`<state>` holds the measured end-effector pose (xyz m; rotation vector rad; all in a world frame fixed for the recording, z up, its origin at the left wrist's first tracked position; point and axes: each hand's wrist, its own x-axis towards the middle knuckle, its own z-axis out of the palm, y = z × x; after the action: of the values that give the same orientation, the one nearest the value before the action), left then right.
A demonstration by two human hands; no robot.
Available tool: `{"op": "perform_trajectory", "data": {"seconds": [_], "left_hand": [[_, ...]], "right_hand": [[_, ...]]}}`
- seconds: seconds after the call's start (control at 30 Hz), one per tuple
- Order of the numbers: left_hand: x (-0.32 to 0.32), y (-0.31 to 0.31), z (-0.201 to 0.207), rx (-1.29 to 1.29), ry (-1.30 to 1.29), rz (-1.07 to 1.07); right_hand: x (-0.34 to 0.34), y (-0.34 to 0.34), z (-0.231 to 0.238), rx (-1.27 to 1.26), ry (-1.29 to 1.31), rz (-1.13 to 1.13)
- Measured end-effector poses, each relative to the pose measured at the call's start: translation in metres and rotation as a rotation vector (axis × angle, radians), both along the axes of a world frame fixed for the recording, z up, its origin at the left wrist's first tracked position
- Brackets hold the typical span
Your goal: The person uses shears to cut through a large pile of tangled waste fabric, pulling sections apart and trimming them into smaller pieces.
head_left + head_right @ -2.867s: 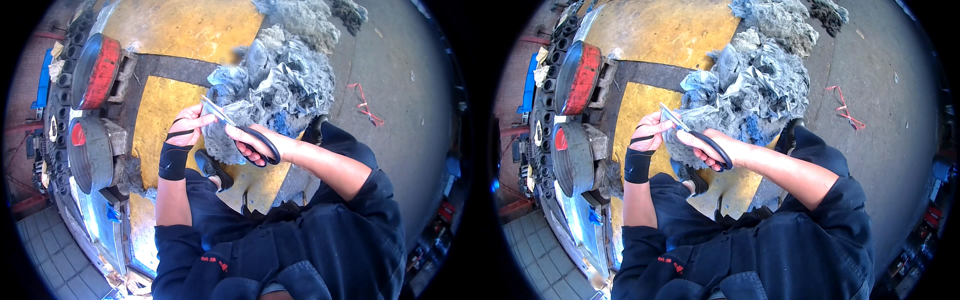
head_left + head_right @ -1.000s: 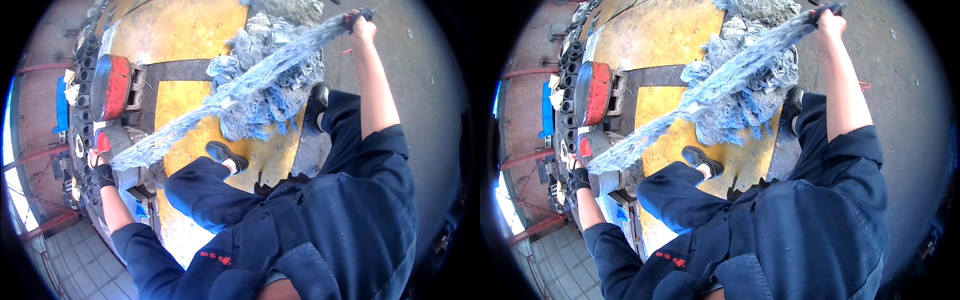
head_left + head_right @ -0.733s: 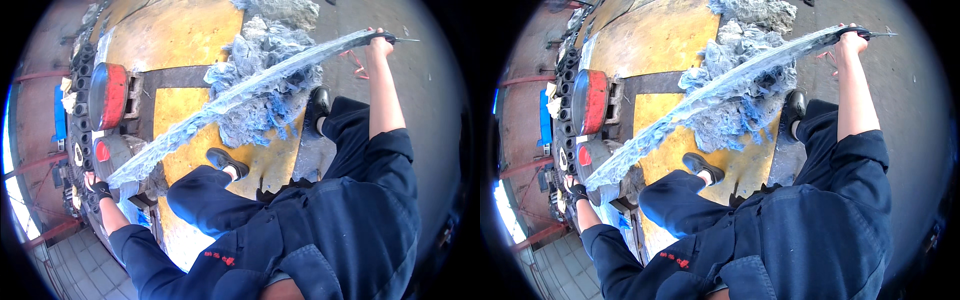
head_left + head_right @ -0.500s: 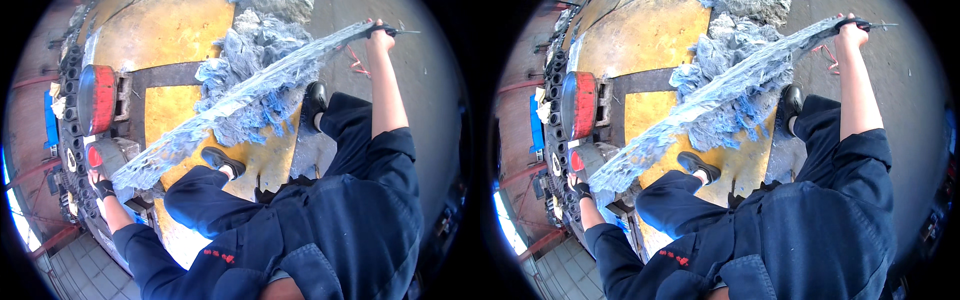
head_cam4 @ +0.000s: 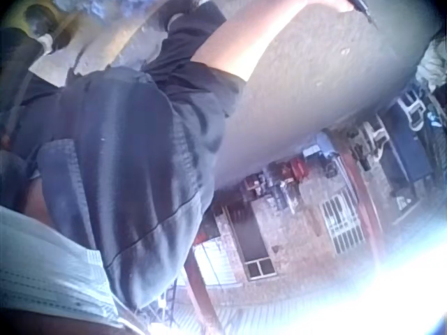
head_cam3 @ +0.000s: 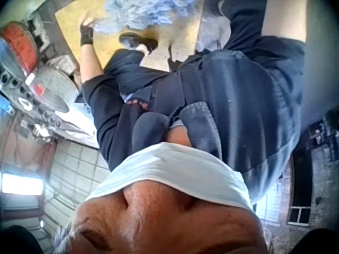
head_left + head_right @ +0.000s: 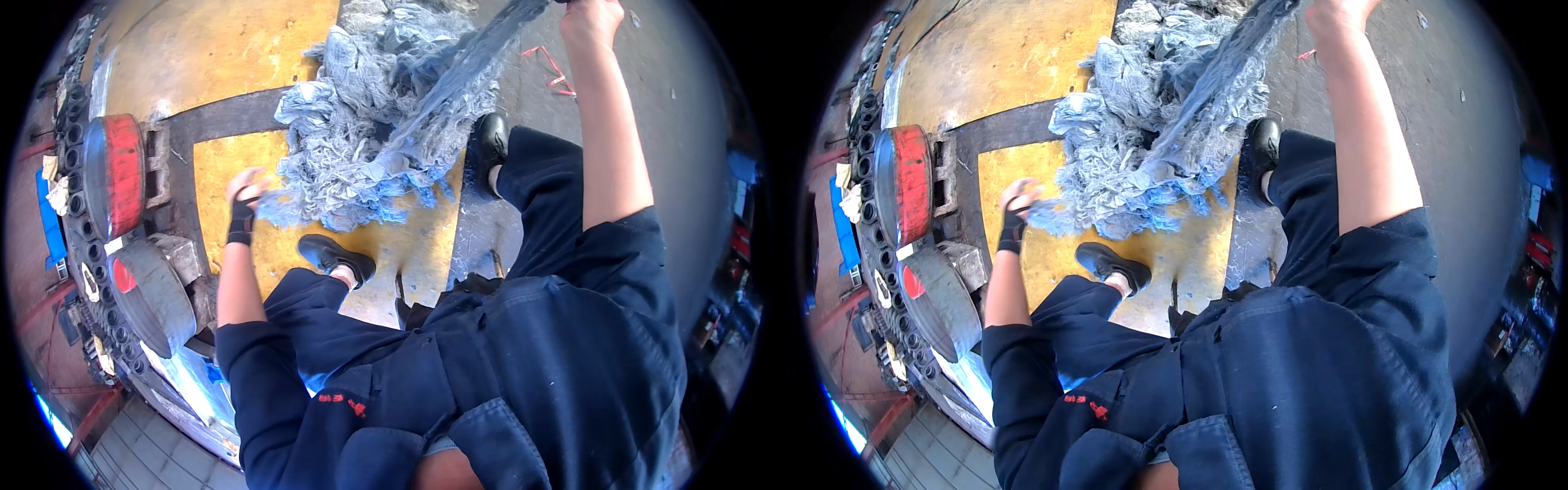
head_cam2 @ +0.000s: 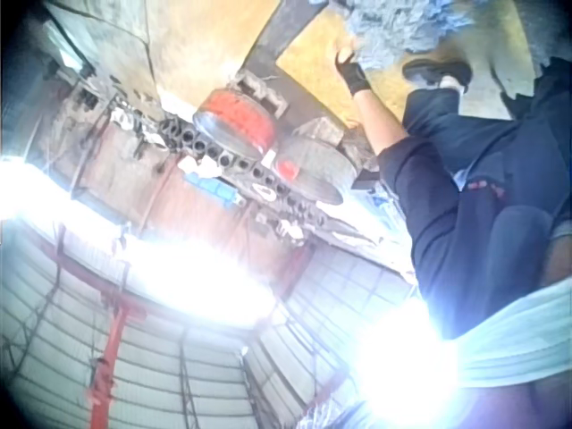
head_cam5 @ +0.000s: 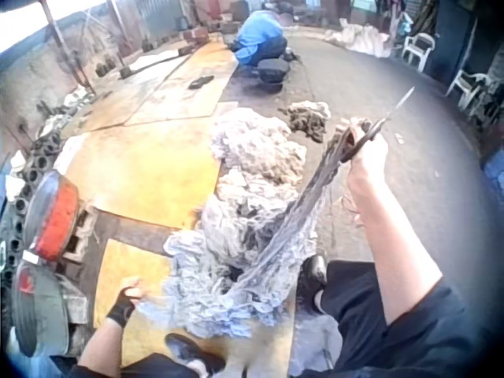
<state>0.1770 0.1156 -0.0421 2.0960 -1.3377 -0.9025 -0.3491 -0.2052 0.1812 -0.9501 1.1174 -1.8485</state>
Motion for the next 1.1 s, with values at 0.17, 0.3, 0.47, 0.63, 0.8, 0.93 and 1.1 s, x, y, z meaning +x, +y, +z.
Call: {"op": "perform_trajectory", "data": {"seconds": [0.17, 0.3, 0.47, 0.63, 0.8, 0.93, 1.1], "left_hand": [[-0.186, -0.068, 0.041, 0.026, -0.095, -0.566], [-0.225, -0.069, 0.014, 0.185, -0.245, -0.775], [-0.22, -0.043, 0.0, 0.214, -0.212, -0.736], [-0.182, -0.023, 0.051, 0.652, 0.252, -0.636], [-0.155, 0.018, 0.103, 0.48, 0.7, -0.276], [-0.14, 0.032, 0.133, 0.437, 0.772, -0.17], [-0.139, 0.044, 0.147, 0.352, 0.962, -0.058]], "right_hand": [[-0.005, -0.003, -0.002, -0.004, -0.003, -0.006], [-0.005, -0.003, 0.004, 0.022, 0.066, -0.05], [-0.002, -0.003, 0.01, -0.062, 0.13, -0.076], [0.04, 0.019, 0.024, -0.1, 0.281, 0.059], [0.105, 0.034, -0.047, -0.221, 1.117, 0.266], [0.126, 0.093, -0.041, -0.018, 1.752, 0.67], [0.13, 0.144, -0.042, -0.015, 1.31, 0.785]]}}
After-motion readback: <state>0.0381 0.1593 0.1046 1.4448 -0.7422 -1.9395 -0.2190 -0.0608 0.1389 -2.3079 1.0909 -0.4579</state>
